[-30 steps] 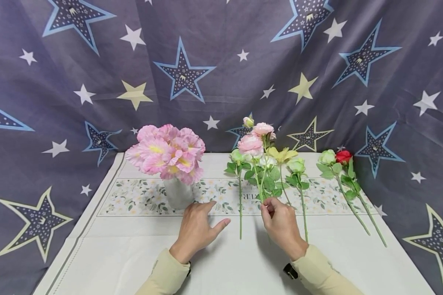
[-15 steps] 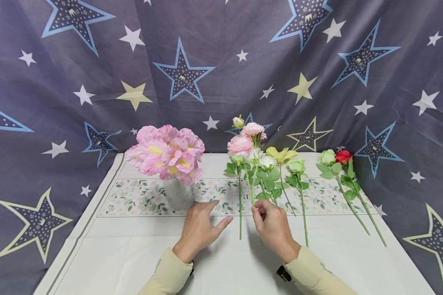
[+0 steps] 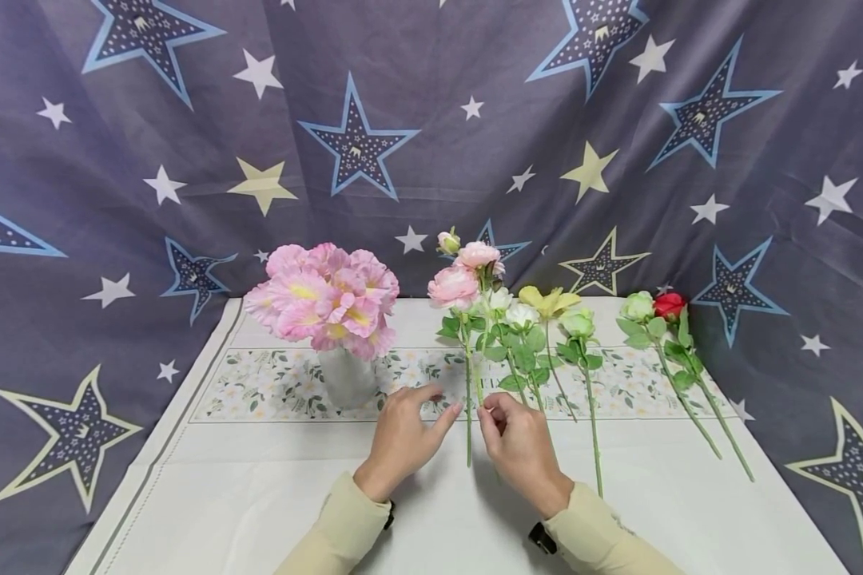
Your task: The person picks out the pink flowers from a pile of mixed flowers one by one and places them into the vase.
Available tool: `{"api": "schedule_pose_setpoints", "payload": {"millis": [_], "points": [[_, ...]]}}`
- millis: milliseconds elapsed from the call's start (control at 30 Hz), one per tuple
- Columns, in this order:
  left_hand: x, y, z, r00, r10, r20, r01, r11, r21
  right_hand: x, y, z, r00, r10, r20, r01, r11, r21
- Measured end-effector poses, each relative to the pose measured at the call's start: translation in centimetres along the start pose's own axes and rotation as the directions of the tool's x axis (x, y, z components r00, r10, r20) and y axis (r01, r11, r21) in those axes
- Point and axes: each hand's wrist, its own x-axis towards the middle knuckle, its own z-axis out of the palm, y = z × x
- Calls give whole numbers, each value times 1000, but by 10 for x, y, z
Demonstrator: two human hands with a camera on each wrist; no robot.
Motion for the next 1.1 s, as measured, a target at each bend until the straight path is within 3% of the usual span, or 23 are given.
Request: {"api": "schedule_pose_setpoints", "payload": {"millis": [200,400,733,1100], "points": [[7,8,6,995,-87,47,94,978,-188,-1,-4,4,1000,-10,-8,10,999,31],[8,13,15,995,-92,37,99,950,-297,-2,-6,7,1000,-23,3,23,998,55],[10,20,18,996,-91,2,86,937,-339,-5,-5,10,997,-72,-16,73,997,33],[12,23,18,995,-101,-6,93,936,-341,-7,-2,11,998,-65,-8,65,997,48]]}}
